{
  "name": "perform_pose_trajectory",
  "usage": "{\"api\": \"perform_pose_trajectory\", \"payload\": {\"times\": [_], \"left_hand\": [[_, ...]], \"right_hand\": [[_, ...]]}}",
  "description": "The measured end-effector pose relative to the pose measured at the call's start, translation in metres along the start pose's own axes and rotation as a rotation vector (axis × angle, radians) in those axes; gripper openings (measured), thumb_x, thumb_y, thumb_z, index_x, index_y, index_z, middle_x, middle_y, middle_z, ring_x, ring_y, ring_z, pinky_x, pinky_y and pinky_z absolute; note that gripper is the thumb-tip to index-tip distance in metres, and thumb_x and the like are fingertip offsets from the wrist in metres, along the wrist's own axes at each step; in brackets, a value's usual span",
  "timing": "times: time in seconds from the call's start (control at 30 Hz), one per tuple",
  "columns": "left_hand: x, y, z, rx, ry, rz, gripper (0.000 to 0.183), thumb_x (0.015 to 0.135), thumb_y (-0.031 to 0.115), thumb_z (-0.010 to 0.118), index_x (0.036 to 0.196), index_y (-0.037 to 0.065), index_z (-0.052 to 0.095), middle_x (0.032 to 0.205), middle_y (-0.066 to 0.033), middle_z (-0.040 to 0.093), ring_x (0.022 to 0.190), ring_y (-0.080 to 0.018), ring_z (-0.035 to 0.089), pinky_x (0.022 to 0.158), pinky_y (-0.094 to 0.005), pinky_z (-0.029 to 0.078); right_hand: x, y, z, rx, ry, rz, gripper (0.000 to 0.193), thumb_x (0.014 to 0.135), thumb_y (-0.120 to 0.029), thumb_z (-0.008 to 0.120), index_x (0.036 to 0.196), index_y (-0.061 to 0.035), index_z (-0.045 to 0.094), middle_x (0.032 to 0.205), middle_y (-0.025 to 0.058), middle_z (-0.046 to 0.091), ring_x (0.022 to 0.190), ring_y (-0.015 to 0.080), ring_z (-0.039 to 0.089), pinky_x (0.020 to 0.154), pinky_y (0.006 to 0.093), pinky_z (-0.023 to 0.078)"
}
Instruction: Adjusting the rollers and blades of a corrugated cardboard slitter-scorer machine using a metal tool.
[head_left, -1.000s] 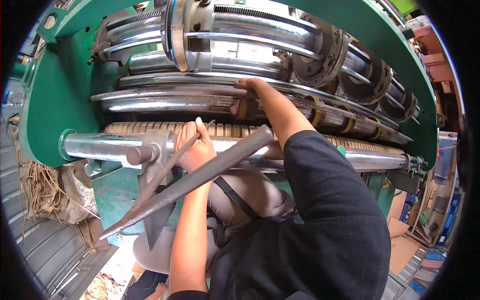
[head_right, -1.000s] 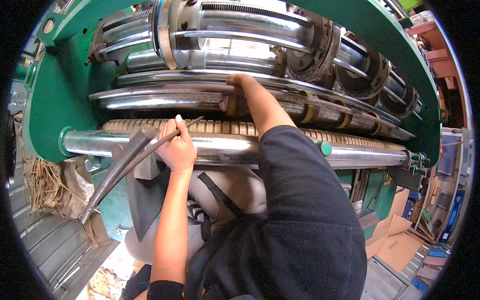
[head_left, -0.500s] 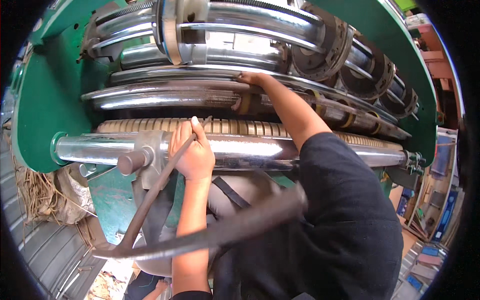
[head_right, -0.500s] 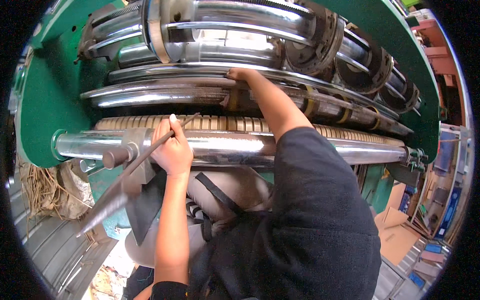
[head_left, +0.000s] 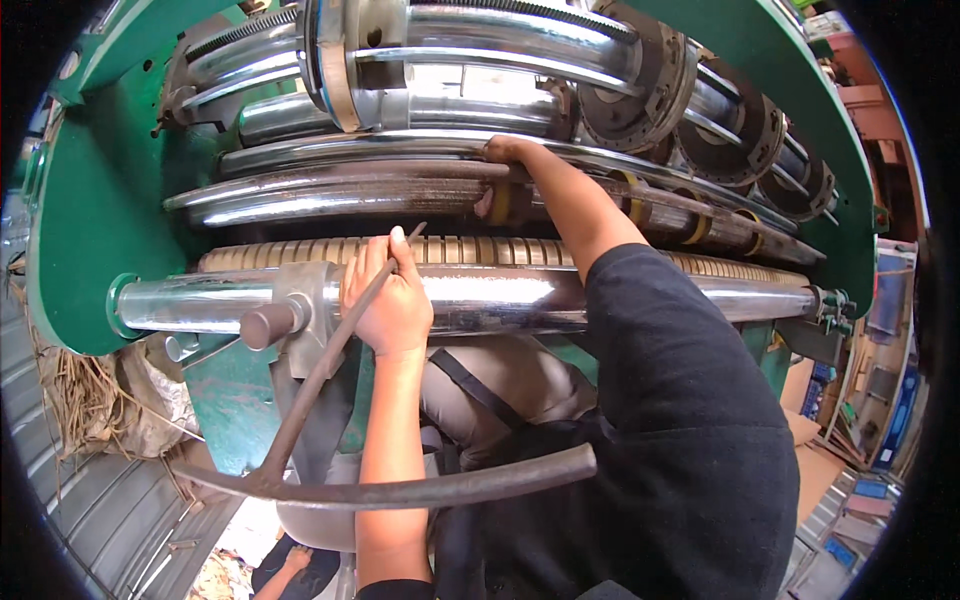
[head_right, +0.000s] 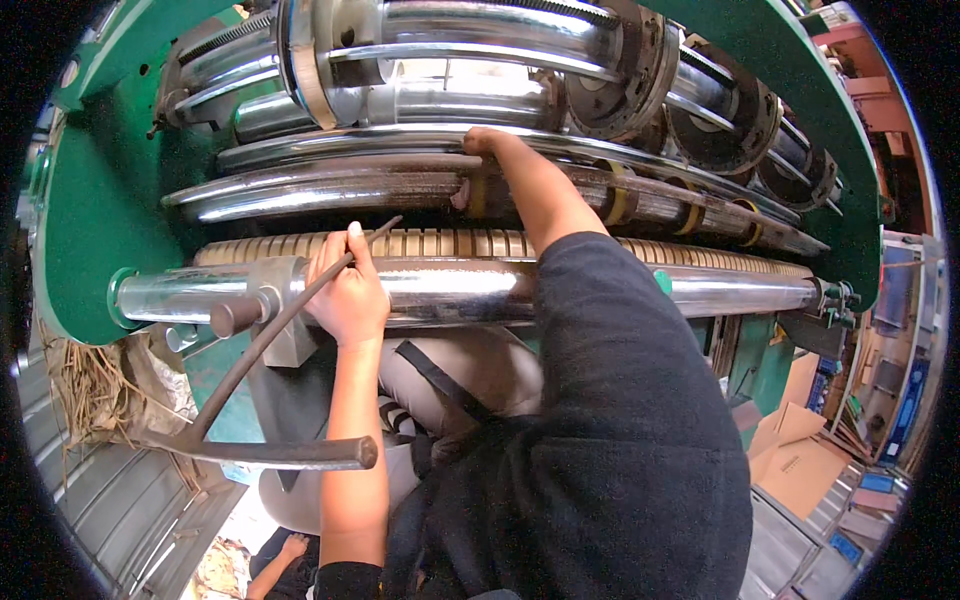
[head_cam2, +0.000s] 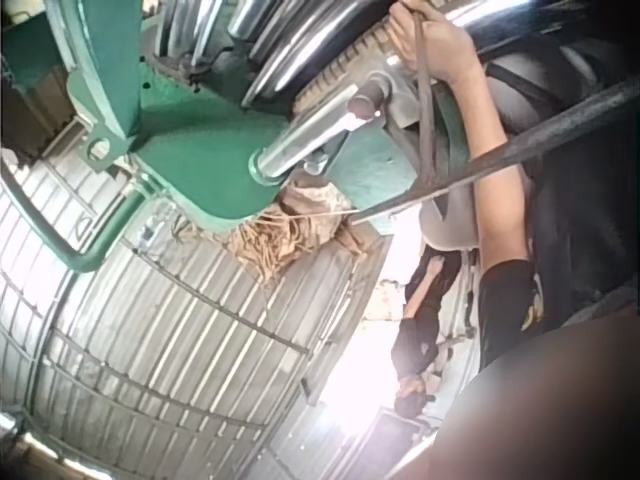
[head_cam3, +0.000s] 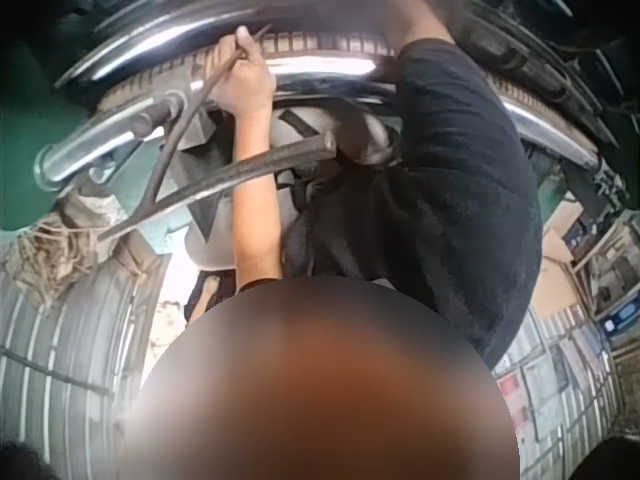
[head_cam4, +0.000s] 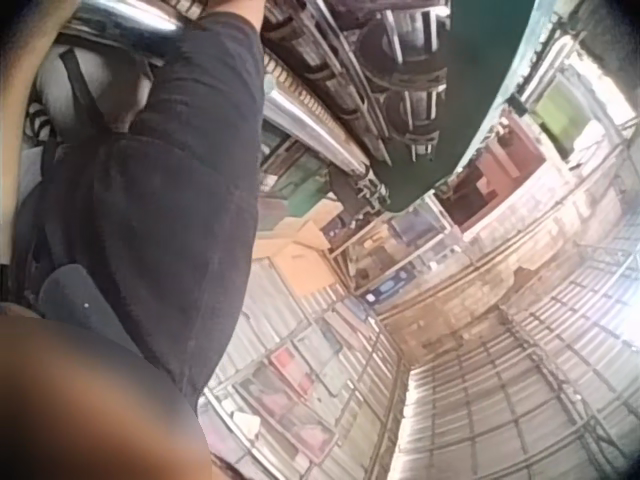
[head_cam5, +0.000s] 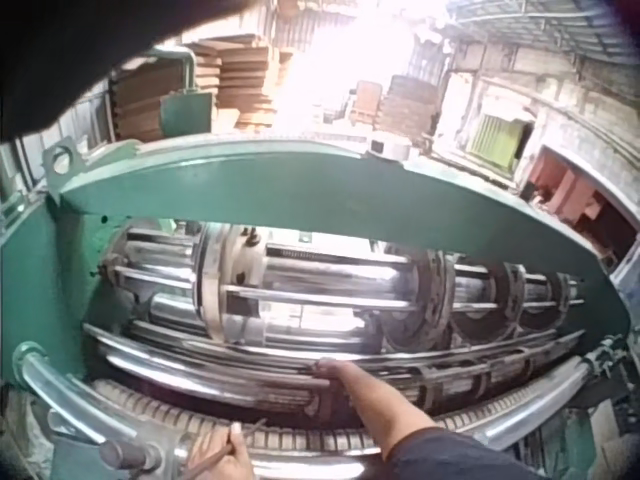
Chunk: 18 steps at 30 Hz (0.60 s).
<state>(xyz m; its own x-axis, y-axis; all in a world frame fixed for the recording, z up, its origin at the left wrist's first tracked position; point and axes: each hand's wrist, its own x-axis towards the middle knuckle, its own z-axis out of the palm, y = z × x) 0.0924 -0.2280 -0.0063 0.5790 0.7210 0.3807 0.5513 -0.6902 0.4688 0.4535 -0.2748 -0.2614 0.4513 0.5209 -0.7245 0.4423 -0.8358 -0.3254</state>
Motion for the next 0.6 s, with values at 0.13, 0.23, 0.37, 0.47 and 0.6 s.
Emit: {"api": "perform_pose_trajectory", "payload": {"times": [0.13, 0.23, 0.37, 0.47, 0.6], "left_hand": [[0.003, 0.013, 0.022, -0.061, -0.01, 0.037, 0.028, 0.102, 0.026, 0.059, 0.082, 0.007, 0.062, 0.077, -0.0113, 0.064, 0.074, -0.0347, 0.062, 0.066, -0.046, 0.048], [0.0, 0.008, 0.004, -0.005, -0.025, 0.016, 0.029, 0.102, 0.027, 0.058, 0.081, 0.007, 0.062, 0.077, -0.0111, 0.064, 0.075, -0.0349, 0.062, 0.067, -0.0463, 0.049], [-0.002, 0.002, 0.003, 0.023, -0.037, 0.012, 0.031, 0.102, 0.029, 0.059, 0.08, 0.008, 0.063, 0.076, -0.0108, 0.065, 0.075, -0.0348, 0.064, 0.067, -0.0463, 0.049], [0.005, 0.012, 0.014, -0.009, -0.031, 0.025, 0.032, 0.101, 0.032, 0.06, 0.081, 0.008, 0.064, 0.077, -0.0106, 0.066, 0.076, -0.0351, 0.065, 0.068, -0.0463, 0.05], [-0.008, -0.008, 0.008, 0.059, -0.061, -0.026, 0.033, 0.101, 0.035, 0.06, 0.083, 0.008, 0.067, 0.081, -0.0105, 0.069, 0.08, -0.0362, 0.066, 0.07, -0.0467, 0.051]], "right_hand": [[0.015, 0.061, -0.024, -0.157, 0.016, -0.155, 0.037, 0.094, -0.028, 0.053, 0.116, -0.0052, 0.072, 0.117, 0.0168, 0.073, 0.1, 0.029, 0.071, 0.086, 0.0452, 0.056], [0.014, 0.043, -0.004, -0.283, -0.057, -0.31, 0.039, 0.096, -0.032, 0.053, 0.118, -0.006, 0.071, 0.121, 0.0158, 0.072, 0.104, 0.0305, 0.07, 0.087, 0.0449, 0.056], [0.007, 0.02, -0.008, -0.055, -0.035, -0.027, 0.04, 0.093, -0.035, 0.057, 0.115, -0.0052, 0.072, 0.118, 0.015, 0.073, 0.102, 0.029, 0.07, 0.088, 0.0427, 0.056], [0.013, 0.052, -0.026, -0.463, 0.014, -0.089, 0.041, 0.093, -0.035, 0.057, 0.117, -0.0051, 0.072, 0.116, 0.0138, 0.073, 0.101, 0.027, 0.07, 0.089, 0.0421, 0.055], [-0.048, -0.02, -0.029, -0.233, -0.119, 0.066, 0.047, 0.095, -0.042, 0.057, 0.126, -0.0086, 0.07, 0.12, 0.0122, 0.072, 0.108, 0.0227, 0.069, 0.095, 0.0416, 0.053]]}}
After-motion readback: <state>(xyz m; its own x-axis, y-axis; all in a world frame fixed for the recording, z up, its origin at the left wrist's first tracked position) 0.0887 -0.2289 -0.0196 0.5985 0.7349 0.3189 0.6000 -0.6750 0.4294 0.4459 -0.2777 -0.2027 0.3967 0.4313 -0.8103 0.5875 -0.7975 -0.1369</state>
